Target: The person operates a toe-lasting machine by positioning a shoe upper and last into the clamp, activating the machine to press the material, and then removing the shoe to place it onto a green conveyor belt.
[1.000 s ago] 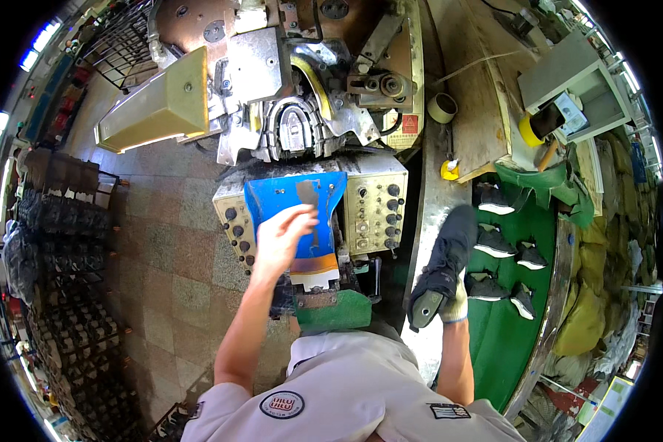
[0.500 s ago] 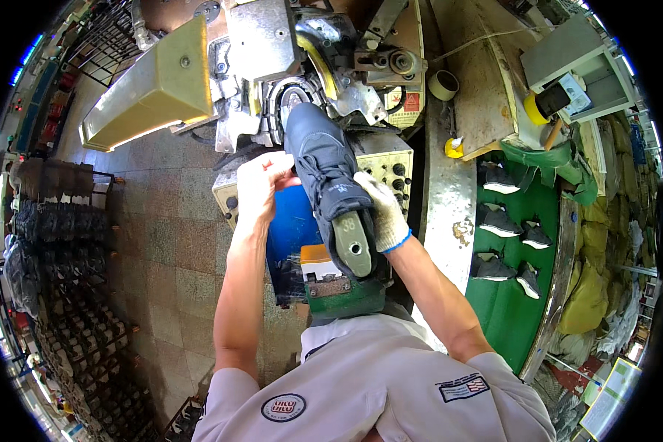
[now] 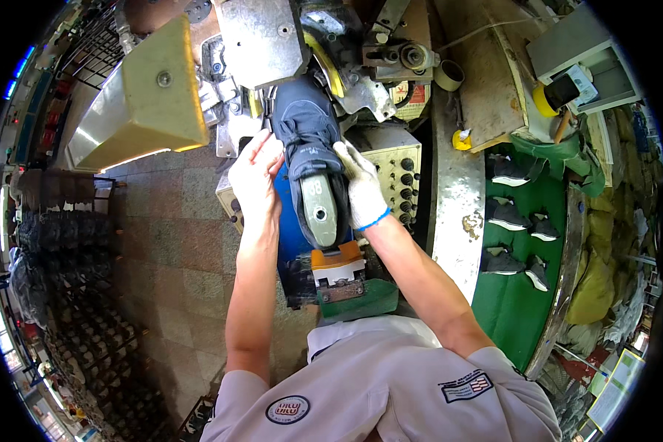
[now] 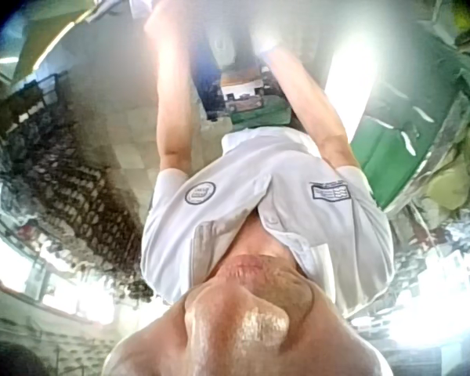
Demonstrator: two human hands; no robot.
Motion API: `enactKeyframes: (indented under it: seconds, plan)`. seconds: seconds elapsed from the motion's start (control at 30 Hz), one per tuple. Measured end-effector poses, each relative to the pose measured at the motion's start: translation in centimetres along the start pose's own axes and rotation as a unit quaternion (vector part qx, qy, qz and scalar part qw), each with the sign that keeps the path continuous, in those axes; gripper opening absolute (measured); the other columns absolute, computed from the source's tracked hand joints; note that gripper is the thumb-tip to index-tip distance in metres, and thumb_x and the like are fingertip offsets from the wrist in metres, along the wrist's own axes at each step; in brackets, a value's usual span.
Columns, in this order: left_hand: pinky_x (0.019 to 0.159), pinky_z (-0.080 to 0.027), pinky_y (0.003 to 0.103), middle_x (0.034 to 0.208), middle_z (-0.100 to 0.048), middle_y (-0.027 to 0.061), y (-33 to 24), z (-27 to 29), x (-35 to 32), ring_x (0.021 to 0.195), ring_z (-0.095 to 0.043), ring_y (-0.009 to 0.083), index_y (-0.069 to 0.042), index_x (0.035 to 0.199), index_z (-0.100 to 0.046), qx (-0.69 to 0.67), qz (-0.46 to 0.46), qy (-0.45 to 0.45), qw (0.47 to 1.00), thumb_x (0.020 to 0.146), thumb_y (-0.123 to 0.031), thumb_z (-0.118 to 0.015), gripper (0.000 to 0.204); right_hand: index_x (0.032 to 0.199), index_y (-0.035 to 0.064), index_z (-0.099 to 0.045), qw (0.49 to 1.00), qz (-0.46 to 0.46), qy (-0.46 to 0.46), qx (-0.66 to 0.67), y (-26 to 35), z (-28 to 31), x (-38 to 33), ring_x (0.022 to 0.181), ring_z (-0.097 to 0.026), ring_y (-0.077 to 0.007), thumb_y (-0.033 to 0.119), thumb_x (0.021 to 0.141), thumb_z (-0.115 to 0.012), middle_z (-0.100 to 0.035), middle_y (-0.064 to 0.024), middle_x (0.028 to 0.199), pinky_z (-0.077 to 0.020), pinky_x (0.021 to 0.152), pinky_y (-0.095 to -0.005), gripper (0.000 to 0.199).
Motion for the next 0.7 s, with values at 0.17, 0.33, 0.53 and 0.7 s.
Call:
enactKeyframes:
  seconds: [0.17,0.33,0.53,0.7]
  plan:
    - [0.069,-0.050,0.022,0.100,-0.070,0.0062,2.7,1.5,-1.0,0.080,-0.063,0.0098,0.005,0.124,-0.065,0.024,0.030,-0.011,0.999,0.093,-0.009,-0.066,0.034,0.117,-0.0002,-0.069,0.992,0.065,-0.029,-0.106,-0.7,0.7,1.1,0.088,-0.059,-0.0086,0.025,0.098,-0.065,-0.068,-0.0006,0.101,-0.0481,0.083,-0.0246,0.032]
    - [0.089,-0.052,0.036,0.105,-0.070,0.0082,7.8,-0.6,-4.3,0.096,-0.067,0.0188,-0.006,0.117,-0.066,-0.057,0.193,0.041,0.979,0.105,-0.055,-0.039,0.057,0.108,-0.0008,-0.072,0.989,0.042,-0.033,-0.141,0.4,0.6,0.9,0.084,-0.056,-0.0076,0.027,0.097,-0.066,-0.067,0.0006,0.093,-0.0465,0.078,-0.0238,0.030]
    - [0.084,-0.055,0.033,0.103,-0.071,0.0072,7.0,-1.2,-3.6,0.090,-0.068,0.0178,-0.007,0.116,-0.066,-0.059,0.218,0.075,0.971,0.106,-0.052,-0.038,0.054,0.105,-0.0009,-0.073,0.985,0.081,-0.055,-0.145,0.3,0.6,1.2,0.081,-0.056,-0.0074,0.027,0.097,-0.067,-0.067,0.0011,0.090,-0.0464,0.076,-0.0251,0.030]
    - [0.082,-0.055,0.033,0.099,-0.071,0.0062,6.8,-1.4,-3.4,0.085,-0.068,0.0167,-0.006,0.113,-0.067,-0.062,0.195,0.074,0.976,0.107,-0.050,-0.037,0.053,0.104,-0.0016,-0.074,0.987,0.058,-0.060,-0.134,0.0,1.0,1.4,0.078,-0.054,-0.0074,0.027,0.096,-0.067,-0.065,0.0017,0.086,-0.0456,0.074,-0.0247,0.031]
Point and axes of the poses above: each hand's wrist, its own x-axis towards the middle knuckle, its own z-axis out of the back of the hand, y = z × x, the point moved 10 cm from there along x, towards the middle knuckle
